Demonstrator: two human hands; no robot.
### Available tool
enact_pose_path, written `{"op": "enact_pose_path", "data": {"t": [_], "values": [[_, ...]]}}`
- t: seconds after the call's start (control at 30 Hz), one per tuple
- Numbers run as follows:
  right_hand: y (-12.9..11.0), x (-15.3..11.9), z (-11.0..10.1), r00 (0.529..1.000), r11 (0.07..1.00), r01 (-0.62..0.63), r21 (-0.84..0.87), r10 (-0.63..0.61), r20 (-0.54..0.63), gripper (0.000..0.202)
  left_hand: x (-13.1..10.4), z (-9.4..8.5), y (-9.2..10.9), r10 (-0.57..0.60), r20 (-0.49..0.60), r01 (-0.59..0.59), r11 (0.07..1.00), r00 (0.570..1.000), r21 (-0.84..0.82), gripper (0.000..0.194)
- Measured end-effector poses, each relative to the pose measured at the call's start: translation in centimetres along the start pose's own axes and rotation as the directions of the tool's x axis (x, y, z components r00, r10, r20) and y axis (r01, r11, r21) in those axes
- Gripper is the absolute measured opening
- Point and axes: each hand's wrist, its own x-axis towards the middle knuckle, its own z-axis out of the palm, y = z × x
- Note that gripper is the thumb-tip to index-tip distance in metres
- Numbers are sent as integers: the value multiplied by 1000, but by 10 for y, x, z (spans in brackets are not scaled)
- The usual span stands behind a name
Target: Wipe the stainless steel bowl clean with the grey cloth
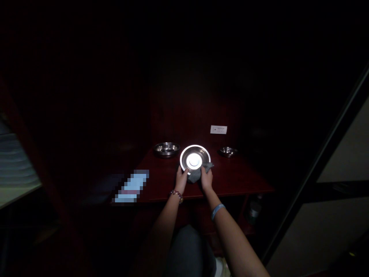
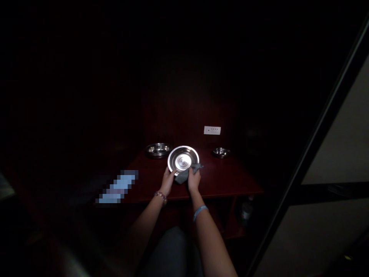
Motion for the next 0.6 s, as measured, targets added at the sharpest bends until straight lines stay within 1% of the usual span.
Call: {"op": "enact_pose_path", "data": {"t": [0.27,0.6], "values": [[3,2,1,1000,1000,12,-28,-12,0,31,-2,0,4,-18,-24,18,1000,1000,14,41],[3,1,0,1000,1000,7,-16,-7,4,32,0,-1,0,-13,-18,12,1000,1000,-24,40]]}}
